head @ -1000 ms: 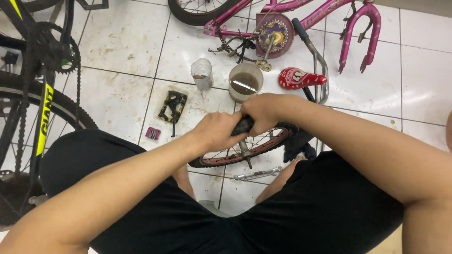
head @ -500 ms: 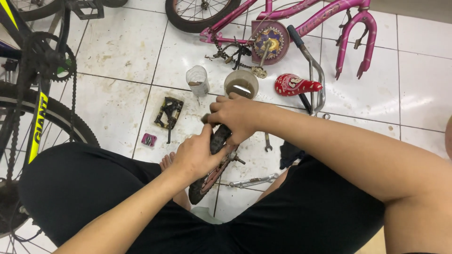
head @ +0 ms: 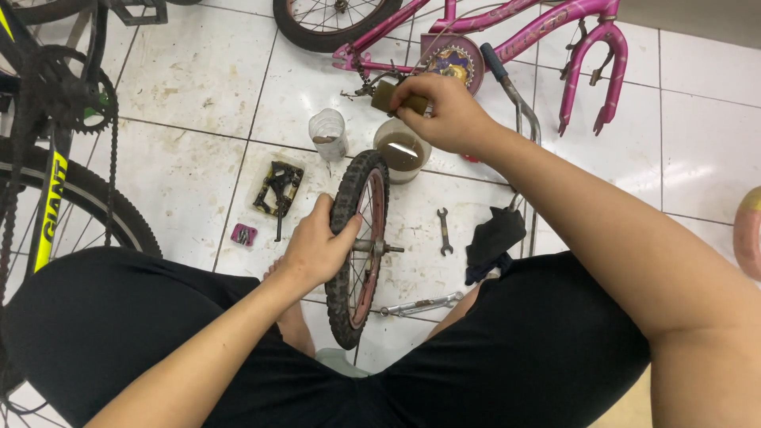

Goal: The person sits on the floor and cleans a bicycle wheel using a cloth. They wipe the spokes, rim, and hub, repeatedly dipping the cloth into a container of liquid to remove dirt and grime from the wheel components.

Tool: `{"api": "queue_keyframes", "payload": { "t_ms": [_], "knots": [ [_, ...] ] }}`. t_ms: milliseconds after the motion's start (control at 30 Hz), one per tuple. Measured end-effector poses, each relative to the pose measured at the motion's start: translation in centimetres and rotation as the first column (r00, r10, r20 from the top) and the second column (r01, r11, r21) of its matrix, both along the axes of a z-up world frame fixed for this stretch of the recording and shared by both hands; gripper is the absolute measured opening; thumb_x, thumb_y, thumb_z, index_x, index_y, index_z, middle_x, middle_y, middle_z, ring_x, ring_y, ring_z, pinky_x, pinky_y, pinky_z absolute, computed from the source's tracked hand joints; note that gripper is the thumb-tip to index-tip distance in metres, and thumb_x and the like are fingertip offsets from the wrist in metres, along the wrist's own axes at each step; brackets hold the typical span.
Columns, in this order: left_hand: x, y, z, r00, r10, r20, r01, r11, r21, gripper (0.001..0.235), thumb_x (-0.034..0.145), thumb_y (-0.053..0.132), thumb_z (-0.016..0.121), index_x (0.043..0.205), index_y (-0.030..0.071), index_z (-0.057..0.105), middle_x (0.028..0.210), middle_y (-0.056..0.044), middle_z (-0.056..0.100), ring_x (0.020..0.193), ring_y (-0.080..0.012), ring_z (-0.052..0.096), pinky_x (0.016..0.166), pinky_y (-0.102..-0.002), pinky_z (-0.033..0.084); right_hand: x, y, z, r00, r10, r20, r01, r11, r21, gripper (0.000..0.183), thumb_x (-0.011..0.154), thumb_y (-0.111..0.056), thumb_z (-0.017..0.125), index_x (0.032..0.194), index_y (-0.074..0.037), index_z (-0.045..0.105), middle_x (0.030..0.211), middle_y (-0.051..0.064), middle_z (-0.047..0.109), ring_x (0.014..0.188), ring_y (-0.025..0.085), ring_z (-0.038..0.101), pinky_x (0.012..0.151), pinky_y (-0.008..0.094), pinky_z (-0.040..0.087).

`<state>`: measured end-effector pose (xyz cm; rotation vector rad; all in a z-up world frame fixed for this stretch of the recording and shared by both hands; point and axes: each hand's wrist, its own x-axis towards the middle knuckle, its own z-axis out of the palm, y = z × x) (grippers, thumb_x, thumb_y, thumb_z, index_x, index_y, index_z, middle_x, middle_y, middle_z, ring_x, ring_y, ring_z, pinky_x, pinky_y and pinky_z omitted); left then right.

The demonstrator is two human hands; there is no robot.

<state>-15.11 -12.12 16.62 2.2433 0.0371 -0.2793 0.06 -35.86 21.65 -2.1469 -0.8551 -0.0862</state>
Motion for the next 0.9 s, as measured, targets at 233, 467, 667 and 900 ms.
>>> {"api": "queue_keyframes", "payload": {
  "t_ms": [233, 467, 667, 900],
  "knots": [
    [1.7, 1.1, 0.3, 0.998, -0.050, 0.025, 0.048, 0.997, 0.058, 0.033, 0.095, 0.038, 0.058, 0.098, 0.006, 0.049, 0.068, -0.012, 0.067, 0.056, -0.0311, 0.065, 0.060, -0.044, 0.051, 1.6, -2.8, -1.4, 0.982, -0.137, -0.127, 0.126, 0.988, -0.094, 0.021, 0.086, -0.008, 0.070, 0.106, -0.004, 0.067, 0.084, 0.008, 0.068, 0.069, 0.016, 0.058, 0.059, 0.029, 0.049],
    [4.7, 1.2, 3.5, 0.962, -0.145, -0.230, 0.186, 0.968, 0.168, 0.051, 0.098, 0.053, 0.048, 0.101, 0.003, 0.052, 0.074, -0.027, 0.065, 0.068, -0.0394, 0.068, 0.056, -0.043, 0.049, 3.0, -3.0, -3.4, 0.932, -0.315, -0.179, 0.163, 0.806, -0.569, 0.029, 0.087, -0.013, 0.067, 0.116, -0.015, 0.071, 0.102, 0.016, 0.076, 0.106, 0.040, 0.070, 0.094, 0.050, 0.053],
    [6.1, 0.9, 2.6, 0.959, -0.122, -0.255, 0.190, 0.947, 0.259, 0.066, 0.101, 0.064, 0.030, 0.097, 0.005, 0.059, 0.081, -0.030, 0.069, 0.083, -0.0485, 0.070, 0.067, -0.049, 0.052, 9.1, -1.4, -12.1, 0.967, -0.190, -0.168, -0.007, 0.642, -0.767, 0.027, 0.087, -0.023, 0.068, 0.113, -0.021, 0.076, 0.105, 0.010, 0.079, 0.110, 0.033, 0.072, 0.102, 0.050, 0.048],
    [5.9, -0.3, 4.0, 0.954, -0.095, -0.285, 0.201, 0.908, 0.369, 0.060, 0.103, 0.056, 0.031, 0.103, 0.004, 0.060, 0.074, -0.027, 0.070, 0.079, -0.0453, 0.073, 0.065, -0.049, 0.055, 8.2, 2.6, -16.4, 0.890, -0.289, -0.353, -0.060, 0.693, -0.719, 0.047, 0.090, -0.002, 0.066, 0.137, -0.005, 0.065, 0.126, 0.021, 0.071, 0.122, 0.038, 0.066, 0.106, 0.050, 0.052]
  ]
}}
